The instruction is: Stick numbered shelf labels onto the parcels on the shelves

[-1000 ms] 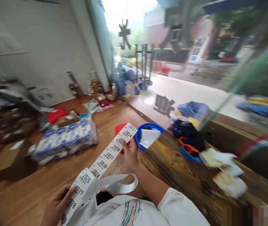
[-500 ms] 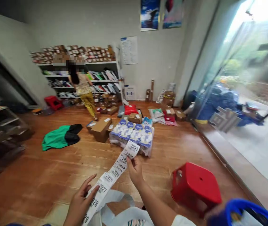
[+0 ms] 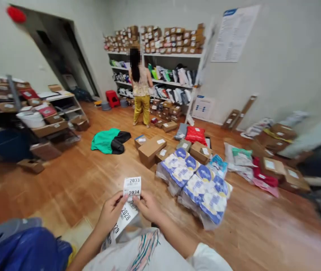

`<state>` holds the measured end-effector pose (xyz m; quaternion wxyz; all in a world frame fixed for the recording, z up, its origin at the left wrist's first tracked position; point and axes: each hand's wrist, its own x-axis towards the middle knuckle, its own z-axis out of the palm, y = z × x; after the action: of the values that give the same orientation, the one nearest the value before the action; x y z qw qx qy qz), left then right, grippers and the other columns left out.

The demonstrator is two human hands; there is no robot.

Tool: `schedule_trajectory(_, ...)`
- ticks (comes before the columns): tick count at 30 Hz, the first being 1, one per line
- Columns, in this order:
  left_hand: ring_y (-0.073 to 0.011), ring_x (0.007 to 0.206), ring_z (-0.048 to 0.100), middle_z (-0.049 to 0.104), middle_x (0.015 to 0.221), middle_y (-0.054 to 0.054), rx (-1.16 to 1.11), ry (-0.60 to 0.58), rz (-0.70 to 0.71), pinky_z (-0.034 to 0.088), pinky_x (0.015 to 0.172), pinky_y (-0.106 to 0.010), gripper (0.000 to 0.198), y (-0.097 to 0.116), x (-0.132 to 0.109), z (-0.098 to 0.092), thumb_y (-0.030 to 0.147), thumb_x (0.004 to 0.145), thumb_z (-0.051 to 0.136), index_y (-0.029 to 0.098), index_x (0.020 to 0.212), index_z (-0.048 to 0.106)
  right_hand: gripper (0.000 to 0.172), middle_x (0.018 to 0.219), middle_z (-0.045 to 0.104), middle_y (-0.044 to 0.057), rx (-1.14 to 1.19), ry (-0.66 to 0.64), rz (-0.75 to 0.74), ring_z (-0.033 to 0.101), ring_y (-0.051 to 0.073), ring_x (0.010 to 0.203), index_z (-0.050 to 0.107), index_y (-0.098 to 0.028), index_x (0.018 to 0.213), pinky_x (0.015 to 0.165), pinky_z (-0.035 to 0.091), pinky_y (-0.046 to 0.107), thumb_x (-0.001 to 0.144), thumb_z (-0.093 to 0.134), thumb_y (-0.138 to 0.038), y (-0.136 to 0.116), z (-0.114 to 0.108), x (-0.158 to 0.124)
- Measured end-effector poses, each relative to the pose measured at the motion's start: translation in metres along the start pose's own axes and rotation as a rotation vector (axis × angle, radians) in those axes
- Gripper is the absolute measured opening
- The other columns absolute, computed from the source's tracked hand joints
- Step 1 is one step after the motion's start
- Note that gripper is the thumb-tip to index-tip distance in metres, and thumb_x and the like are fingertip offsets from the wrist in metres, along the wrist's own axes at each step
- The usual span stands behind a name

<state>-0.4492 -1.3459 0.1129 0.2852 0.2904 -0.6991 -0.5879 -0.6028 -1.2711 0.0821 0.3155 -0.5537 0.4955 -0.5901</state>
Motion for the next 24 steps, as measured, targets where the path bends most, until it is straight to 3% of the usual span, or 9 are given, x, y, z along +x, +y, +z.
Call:
schedule_trajectory(5,-0.0111,0.059,0.053,0.063,0.069,-0.001,-0.032,0.255,-0.027,0.043,0.056,-0.019,0.041,0.006,0.157,-0.100,0.047,0.089,0.054,0.012,0.107,0.066,0.026,0.097,0.069,0.006,0.034,-0.209,-0.052,0.064,0.019,0.092,0.067,-0.019,0.107,0.082,0.049,0.029,0.095,0.050,-0.035,0.029,0.004,0.222)
schedule_trajectory(8,-0.0119,0.061,0.054,0.063,0.071,-0.001,-0.004,0.367,-0.044,0.043,0.054,-0.019,0.041,-0.010,0.242,-0.177,0.048,0.089,0.054,0.013,0.108,0.065,0.023,0.098,0.068,0.005,-0.001,-0.320,-0.111,0.063,0.018,0.091,0.067,-0.019,0.103,0.083,0.048,0.029,0.095,0.049,-0.032,0.060,0.024,0.342)
schedule_trajectory(11,-0.0127,0.062,0.055,0.063,0.073,-0.002,0.081,0.379,-0.046,0.042,0.054,-0.019,0.039,-0.024,0.333,-0.261,0.048,0.089,0.054,0.013,0.105,0.064,0.018,0.102,0.067,0.005,-0.001,-0.361,-0.128,0.062,0.018,0.094,0.064,-0.021,0.105,0.085,0.046,0.030,0.092,0.056,-0.030,0.101,0.051,0.457)
schedule_trajectory(13,-0.0128,0.062,0.054,0.062,0.072,-0.002,0.166,0.324,-0.035,0.041,0.053,-0.019,0.036,-0.026,0.401,-0.315,0.047,0.091,0.051,0.015,0.101,0.064,0.025,0.102,0.065,0.004,0.105,-0.204,-0.077,0.061,0.017,0.093,0.057,-0.022,0.109,0.082,0.047,0.029,0.087,0.064,-0.030,0.128,0.069,0.532)
schedule_trajectory(15,-0.0126,0.063,0.054,0.061,0.072,-0.001,0.271,0.220,-0.001,0.041,0.056,-0.019,0.032,-0.023,0.474,-0.363,0.044,0.093,0.048,0.016,0.095,0.063,0.035,0.098,0.062,0.002,0.297,0.058,-0.009,0.060,0.015,0.087,0.048,-0.025,0.109,0.075,0.048,0.026,0.082,0.070,-0.030,0.151,0.083,0.607)
schedule_trajectory(18,-0.0108,0.061,0.051,0.057,0.067,0.001,0.391,0.031,0.082,0.038,0.058,-0.019,0.030,-0.019,0.589,-0.418,0.039,0.095,0.044,0.017,0.081,0.058,0.034,0.094,0.058,-0.001,0.538,0.341,0.042,0.058,0.012,0.080,0.041,-0.026,0.098,0.068,0.047,0.023,0.082,0.071,-0.029,0.177,0.088,0.715)
schedule_trajectory(21,-0.0097,0.058,0.048,0.053,0.064,0.002,0.383,-0.102,0.131,0.034,0.057,-0.019,0.032,-0.025,0.711,-0.448,0.038,0.096,0.042,0.016,0.077,0.054,0.028,0.078,0.055,-0.003,0.552,0.445,0.091,0.052,0.009,0.064,0.045,-0.023,0.087,0.058,0.042,0.019,0.082,0.071,-0.030,0.200,0.067,0.812)
schedule_trajectory(24,-0.0100,0.061,0.051,0.056,0.067,0.001,0.306,-0.210,0.154,0.035,0.057,-0.019,0.032,-0.036,0.836,-0.460,0.040,0.097,0.042,0.016,0.081,0.055,0.025,0.069,0.055,-0.003,0.467,0.544,0.134,0.048,0.008,0.058,0.054,-0.021,0.082,0.054,0.038,0.018,0.078,0.074,-0.035,0.231,0.030,0.902)
